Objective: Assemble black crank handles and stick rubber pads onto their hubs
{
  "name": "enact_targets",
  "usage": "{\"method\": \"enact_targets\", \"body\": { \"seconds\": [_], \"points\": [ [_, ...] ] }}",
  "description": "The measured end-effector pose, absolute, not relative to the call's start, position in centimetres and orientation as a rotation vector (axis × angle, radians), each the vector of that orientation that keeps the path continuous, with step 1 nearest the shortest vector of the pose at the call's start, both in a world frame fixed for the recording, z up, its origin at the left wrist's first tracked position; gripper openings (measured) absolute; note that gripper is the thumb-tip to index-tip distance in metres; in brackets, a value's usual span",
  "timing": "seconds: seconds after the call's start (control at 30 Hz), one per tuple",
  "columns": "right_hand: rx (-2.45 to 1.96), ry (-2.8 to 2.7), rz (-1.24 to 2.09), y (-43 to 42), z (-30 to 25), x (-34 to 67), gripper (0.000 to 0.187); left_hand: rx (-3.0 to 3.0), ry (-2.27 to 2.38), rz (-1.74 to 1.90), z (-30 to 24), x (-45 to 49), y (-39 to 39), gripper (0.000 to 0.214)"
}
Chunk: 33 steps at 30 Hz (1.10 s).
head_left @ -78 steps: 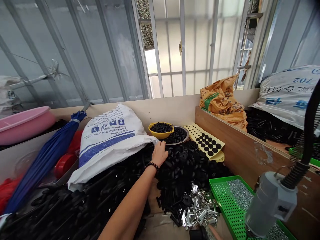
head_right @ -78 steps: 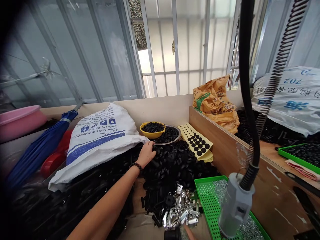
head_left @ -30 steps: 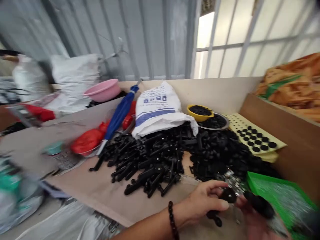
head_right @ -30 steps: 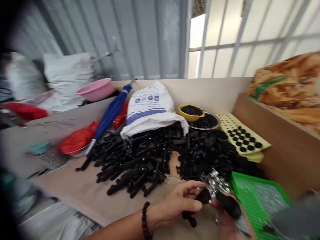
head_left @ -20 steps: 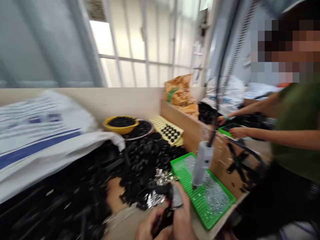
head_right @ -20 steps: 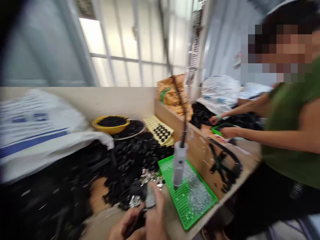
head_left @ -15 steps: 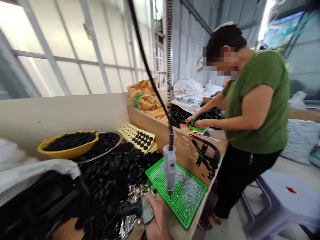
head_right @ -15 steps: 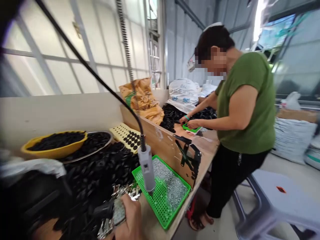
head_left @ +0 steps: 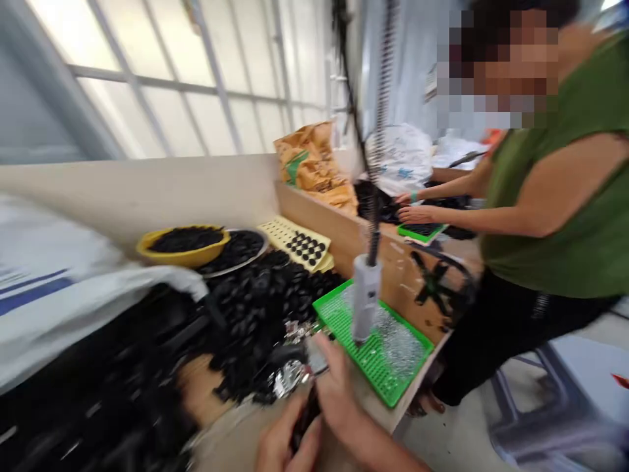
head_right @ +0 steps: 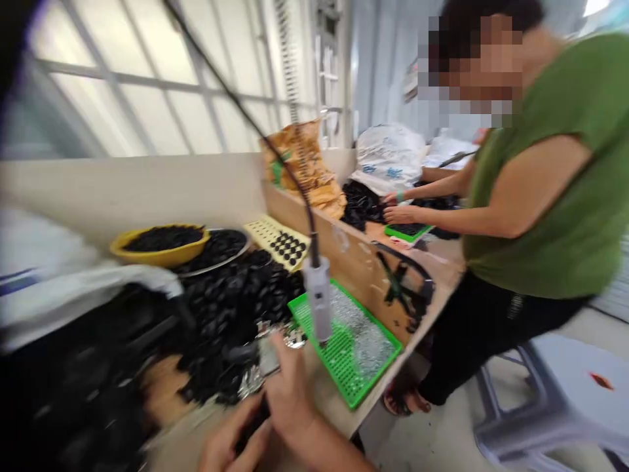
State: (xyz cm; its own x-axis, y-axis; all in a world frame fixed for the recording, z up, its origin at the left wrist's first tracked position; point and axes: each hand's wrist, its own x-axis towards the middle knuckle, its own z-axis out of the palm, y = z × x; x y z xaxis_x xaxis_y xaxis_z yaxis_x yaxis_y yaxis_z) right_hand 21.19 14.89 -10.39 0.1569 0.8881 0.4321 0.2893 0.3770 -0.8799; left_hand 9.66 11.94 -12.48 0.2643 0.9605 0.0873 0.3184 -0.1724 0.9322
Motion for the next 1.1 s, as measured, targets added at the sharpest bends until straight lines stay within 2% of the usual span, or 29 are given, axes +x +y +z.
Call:
{"method": "enact_targets", "body": {
  "seconds": [0.13,0.23,0.4,0.53,1.1],
  "points": [
    [-1.070,-1.490,0.750,13.9,-11.4,22.6,0.021,1.337,1.165,0.986,-10.8,8.7,10.6,0.036],
    [-1.082,-1.723,0.598,13.2,-11.9,24.0,0.014,1.233,1.175,1.039,-10.1,7.9,10.7,0.038],
    [-1.001,-1.917,0.319,12.8,-12.0,24.3,0.017,1.218,1.111,1.071,-10.2,7.6,9.8,0.051],
    [-0.992,-1.956,0.253,13.0,-12.0,24.0,0.018,1.216,1.052,1.112,-10.5,7.9,9.3,0.057],
    [-1.180,-1.693,0.756,13.1,-13.5,24.0,0.016,1.094,1.046,1.151,-10.5,9.3,8.8,0.058]
  ]
}}
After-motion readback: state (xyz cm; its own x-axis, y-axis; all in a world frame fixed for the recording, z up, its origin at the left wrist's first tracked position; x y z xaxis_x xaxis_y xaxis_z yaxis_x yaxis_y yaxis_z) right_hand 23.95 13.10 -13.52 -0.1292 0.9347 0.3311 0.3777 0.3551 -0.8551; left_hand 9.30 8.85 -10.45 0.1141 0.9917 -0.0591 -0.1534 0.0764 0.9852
